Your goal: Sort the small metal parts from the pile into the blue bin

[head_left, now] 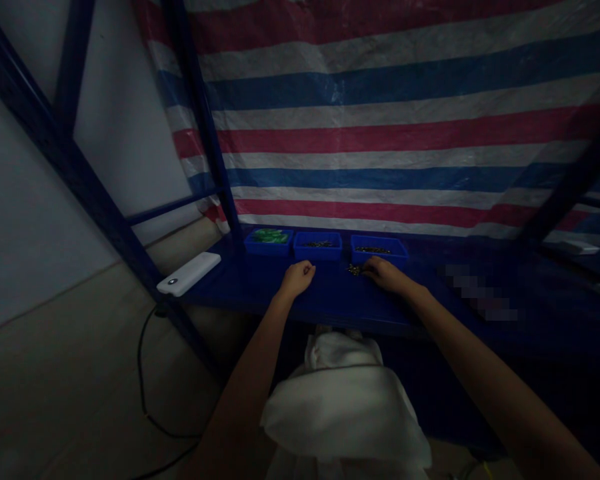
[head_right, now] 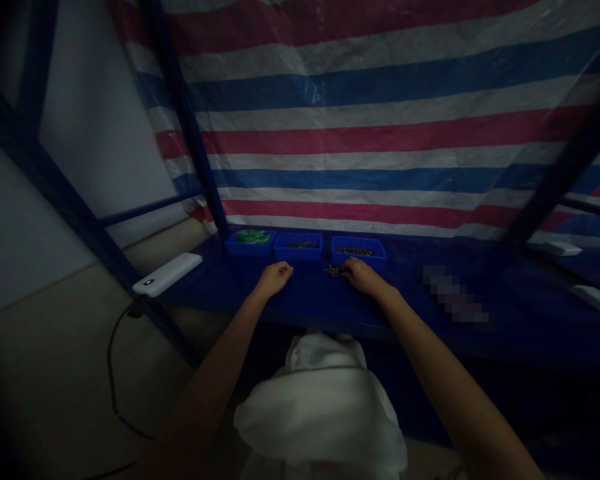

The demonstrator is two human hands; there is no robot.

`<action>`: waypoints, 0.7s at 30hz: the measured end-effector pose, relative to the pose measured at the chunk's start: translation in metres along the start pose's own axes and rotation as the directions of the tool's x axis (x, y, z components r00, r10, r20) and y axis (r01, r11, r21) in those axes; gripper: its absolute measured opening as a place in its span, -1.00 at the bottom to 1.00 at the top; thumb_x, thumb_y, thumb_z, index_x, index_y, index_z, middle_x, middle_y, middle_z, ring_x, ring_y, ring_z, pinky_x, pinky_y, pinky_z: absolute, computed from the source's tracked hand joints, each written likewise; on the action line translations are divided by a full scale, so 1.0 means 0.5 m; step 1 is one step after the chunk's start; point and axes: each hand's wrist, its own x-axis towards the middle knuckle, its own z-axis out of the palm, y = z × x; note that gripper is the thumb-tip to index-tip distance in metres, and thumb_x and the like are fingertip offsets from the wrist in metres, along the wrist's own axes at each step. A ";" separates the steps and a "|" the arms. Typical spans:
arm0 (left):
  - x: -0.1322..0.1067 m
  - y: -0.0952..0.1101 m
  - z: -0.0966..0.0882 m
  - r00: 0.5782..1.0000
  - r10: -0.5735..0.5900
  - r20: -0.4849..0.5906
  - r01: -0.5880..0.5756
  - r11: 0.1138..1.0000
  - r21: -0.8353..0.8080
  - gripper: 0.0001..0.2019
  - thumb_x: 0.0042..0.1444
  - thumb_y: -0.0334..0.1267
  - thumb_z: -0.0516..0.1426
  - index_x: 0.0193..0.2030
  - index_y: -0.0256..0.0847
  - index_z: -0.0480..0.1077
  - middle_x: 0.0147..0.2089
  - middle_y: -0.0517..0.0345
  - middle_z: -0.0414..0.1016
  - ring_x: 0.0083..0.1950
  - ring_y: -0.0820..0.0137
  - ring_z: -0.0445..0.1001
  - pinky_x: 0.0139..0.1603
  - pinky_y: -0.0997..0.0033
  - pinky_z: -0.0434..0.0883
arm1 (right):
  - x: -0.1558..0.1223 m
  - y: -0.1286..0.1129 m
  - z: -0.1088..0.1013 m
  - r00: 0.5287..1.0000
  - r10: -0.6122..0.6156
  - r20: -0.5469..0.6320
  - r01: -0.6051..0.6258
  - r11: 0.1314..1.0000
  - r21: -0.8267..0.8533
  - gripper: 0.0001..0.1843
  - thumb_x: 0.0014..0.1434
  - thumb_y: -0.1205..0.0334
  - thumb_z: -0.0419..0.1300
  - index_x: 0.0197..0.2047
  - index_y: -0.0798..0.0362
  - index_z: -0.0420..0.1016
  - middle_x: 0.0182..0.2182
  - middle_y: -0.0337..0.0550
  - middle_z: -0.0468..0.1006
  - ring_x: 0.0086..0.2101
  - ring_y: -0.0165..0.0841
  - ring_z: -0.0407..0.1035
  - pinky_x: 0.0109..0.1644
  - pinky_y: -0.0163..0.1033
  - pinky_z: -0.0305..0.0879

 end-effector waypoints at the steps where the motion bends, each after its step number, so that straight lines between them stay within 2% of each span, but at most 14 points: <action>1: 0.000 -0.001 0.000 1.000 -0.001 -0.001 0.001 1.000 -0.001 -0.75 0.10 -0.16 0.00 -0.45 -0.25 0.37 -0.48 0.18 0.43 -0.45 0.51 0.33 -0.40 0.53 0.19 | -0.002 0.001 -0.001 1.000 0.011 -0.004 -0.011 1.000 0.009 -0.86 0.05 0.39 0.09 -0.31 0.08 0.45 -0.29 -0.05 0.50 -0.26 -0.29 0.38 -0.12 -0.18 0.29; 4: 0.000 -0.002 0.002 1.000 0.007 -0.003 -0.007 1.000 -0.008 -0.75 0.10 -0.16 0.00 -0.45 -0.25 0.37 -0.48 0.18 0.43 -0.46 0.51 0.32 -0.40 0.53 0.19 | -0.012 0.000 -0.009 0.997 0.074 -0.029 -0.071 0.992 0.106 -0.91 0.07 0.29 0.11 -0.34 0.06 0.43 -0.36 -0.11 0.51 -0.33 -0.32 0.38 -0.17 -0.18 0.31; 8: 0.001 -0.002 0.003 1.000 0.018 0.000 -0.018 1.000 -0.013 -0.75 0.10 -0.16 0.00 -0.45 -0.25 0.37 -0.48 0.18 0.42 -0.46 0.51 0.32 -0.41 0.53 0.19 | -0.018 -0.010 -0.042 0.975 0.193 -0.110 -0.131 0.900 0.417 -0.79 0.03 0.08 0.16 -0.34 0.04 0.41 -0.42 -0.16 0.52 -0.39 -0.34 0.40 -0.24 -0.18 0.34; 10: 0.002 -0.001 0.002 1.000 0.014 0.003 -0.014 1.000 -0.012 -0.75 0.09 -0.16 0.00 -0.45 -0.25 0.37 -0.48 0.17 0.43 -0.45 0.51 0.33 -0.41 0.53 0.19 | -0.010 -0.015 -0.067 0.945 0.268 -0.190 -0.127 0.832 0.540 -0.71 -0.05 0.01 0.21 -0.33 0.05 0.42 -0.44 -0.16 0.52 -0.42 -0.35 0.40 -0.27 -0.19 0.34; 12: 0.001 0.000 0.002 1.000 0.009 0.006 -0.009 1.000 -0.010 -0.75 0.09 -0.16 0.00 -0.45 -0.25 0.38 -0.47 0.17 0.43 -0.45 0.51 0.33 -0.40 0.53 0.20 | 0.004 -0.017 -0.090 0.893 0.351 -0.281 -0.122 0.791 0.600 -0.65 -0.11 -0.02 0.25 -0.33 0.06 0.43 -0.47 -0.17 0.51 -0.46 -0.37 0.38 -0.32 -0.20 0.34; 14: 0.001 0.000 0.001 1.000 0.008 0.005 -0.008 1.000 -0.008 -0.75 0.09 -0.16 0.00 -0.45 -0.25 0.38 -0.47 0.17 0.44 -0.44 0.51 0.33 -0.40 0.54 0.20 | 0.019 -0.013 -0.108 0.834 0.410 -0.369 -0.118 0.787 0.606 -0.64 -0.14 -0.02 0.26 -0.35 0.07 0.43 -0.50 -0.17 0.50 -0.48 -0.38 0.37 -0.37 -0.22 0.32; 16: 0.001 -0.001 0.001 1.000 0.009 0.004 -0.009 1.000 -0.008 -0.75 0.09 -0.16 0.00 -0.45 -0.25 0.38 -0.48 0.18 0.43 -0.45 0.51 0.33 -0.41 0.54 0.20 | 0.032 -0.007 -0.120 0.796 0.414 -0.441 -0.121 0.823 0.555 -0.68 -0.13 0.00 0.26 -0.38 0.07 0.43 -0.50 -0.16 0.50 -0.48 -0.37 0.36 -0.37 -0.22 0.32; 18: 0.001 -0.002 0.001 1.000 0.011 0.002 -0.011 1.000 -0.011 -0.75 0.09 -0.16 0.00 -0.45 -0.24 0.38 -0.48 0.18 0.43 -0.46 0.51 0.33 -0.41 0.54 0.20 | 0.038 -0.003 -0.128 0.797 0.352 -0.491 -0.123 0.891 0.438 -0.73 -0.11 0.04 0.24 -0.39 0.06 0.44 -0.49 -0.14 0.50 -0.46 -0.36 0.37 -0.32 -0.19 0.32; 21: 0.000 -0.002 0.000 1.000 0.011 -0.003 -0.011 1.000 -0.013 -0.75 0.09 -0.16 0.00 -0.45 -0.24 0.37 -0.48 0.17 0.44 -0.46 0.51 0.33 -0.41 0.54 0.20 | 0.035 -0.004 -0.133 0.827 0.235 -0.511 -0.108 0.958 0.266 -0.78 -0.07 0.10 0.22 -0.36 0.05 0.46 -0.43 -0.12 0.52 -0.39 -0.32 0.39 -0.23 -0.14 0.32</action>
